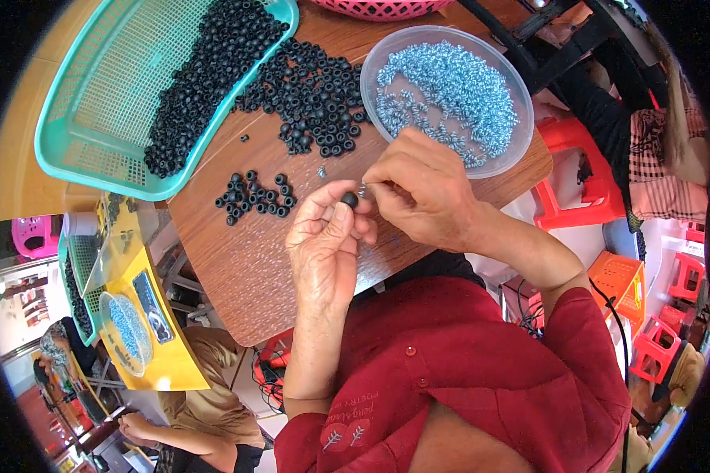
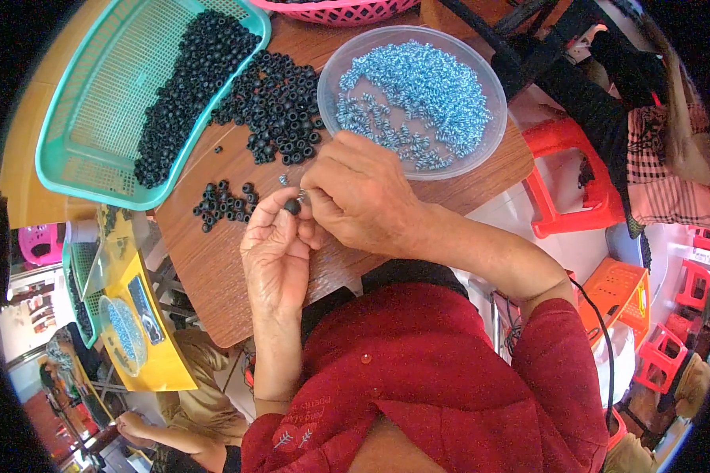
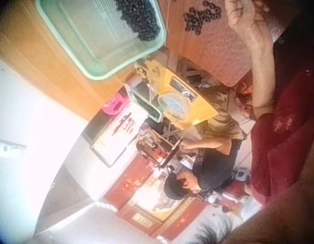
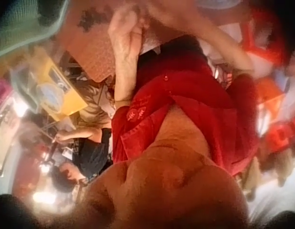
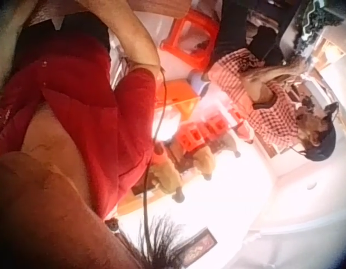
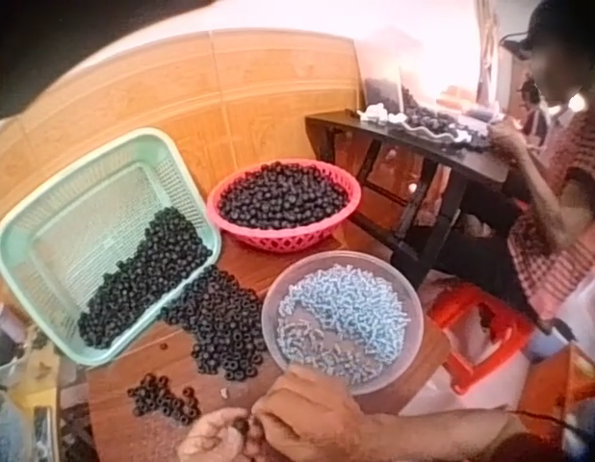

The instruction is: The person assembles small blue beads into black ring-shaped plastic or rubber components by hand.

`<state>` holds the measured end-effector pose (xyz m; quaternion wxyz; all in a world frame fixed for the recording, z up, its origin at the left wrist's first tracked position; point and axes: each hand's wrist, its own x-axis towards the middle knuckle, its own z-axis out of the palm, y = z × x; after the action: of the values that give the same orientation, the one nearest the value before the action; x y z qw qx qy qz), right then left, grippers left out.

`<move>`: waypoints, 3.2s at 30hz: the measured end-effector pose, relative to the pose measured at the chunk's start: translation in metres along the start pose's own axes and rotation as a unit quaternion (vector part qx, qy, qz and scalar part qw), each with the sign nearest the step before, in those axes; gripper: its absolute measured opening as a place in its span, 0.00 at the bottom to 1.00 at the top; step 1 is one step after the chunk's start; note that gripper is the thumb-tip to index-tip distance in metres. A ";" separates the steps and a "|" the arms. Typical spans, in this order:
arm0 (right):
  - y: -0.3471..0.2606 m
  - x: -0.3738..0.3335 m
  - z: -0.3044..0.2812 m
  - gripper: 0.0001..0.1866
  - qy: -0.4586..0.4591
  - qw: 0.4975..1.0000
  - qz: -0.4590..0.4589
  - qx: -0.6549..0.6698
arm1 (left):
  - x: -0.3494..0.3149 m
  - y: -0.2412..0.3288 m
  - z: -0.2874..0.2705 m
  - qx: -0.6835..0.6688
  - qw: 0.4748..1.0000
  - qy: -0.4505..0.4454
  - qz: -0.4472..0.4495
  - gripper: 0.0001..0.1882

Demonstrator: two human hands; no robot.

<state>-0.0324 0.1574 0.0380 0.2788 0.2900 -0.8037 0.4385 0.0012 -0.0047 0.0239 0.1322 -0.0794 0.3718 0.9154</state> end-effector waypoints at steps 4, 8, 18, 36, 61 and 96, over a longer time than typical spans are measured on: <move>-0.002 -0.001 0.003 0.06 0.006 1.000 0.020 -0.001 | -0.002 0.003 -0.004 -0.051 0.998 -0.017 -0.032 0.12; 0.001 -0.002 0.004 0.10 0.007 1.000 0.011 -0.001 | -0.001 0.004 -0.013 -0.043 0.998 -0.026 -0.033 0.14; -0.004 0.002 0.008 0.10 0.001 1.000 0.005 0.010 | -0.001 0.006 -0.012 -0.022 0.999 -0.038 -0.030 0.12; -0.001 0.002 0.013 0.11 0.001 0.999 -0.025 -0.020 | 0.000 0.003 -0.013 -0.019 1.000 -0.012 -0.017 0.12; -0.005 -0.006 0.016 0.11 -0.061 0.966 -0.193 -0.163 | -0.001 0.000 0.000 -0.001 0.996 0.087 -0.026 0.08; 0.009 0.001 0.036 0.14 -0.143 0.966 -0.034 -0.212 | -0.020 0.012 -0.036 0.041 0.998 0.048 0.004 0.10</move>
<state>-0.0464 0.1302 0.0177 0.2307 0.3117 -0.8993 0.2024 0.0186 -0.0417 0.0111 0.1141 -0.1160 0.4152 0.8951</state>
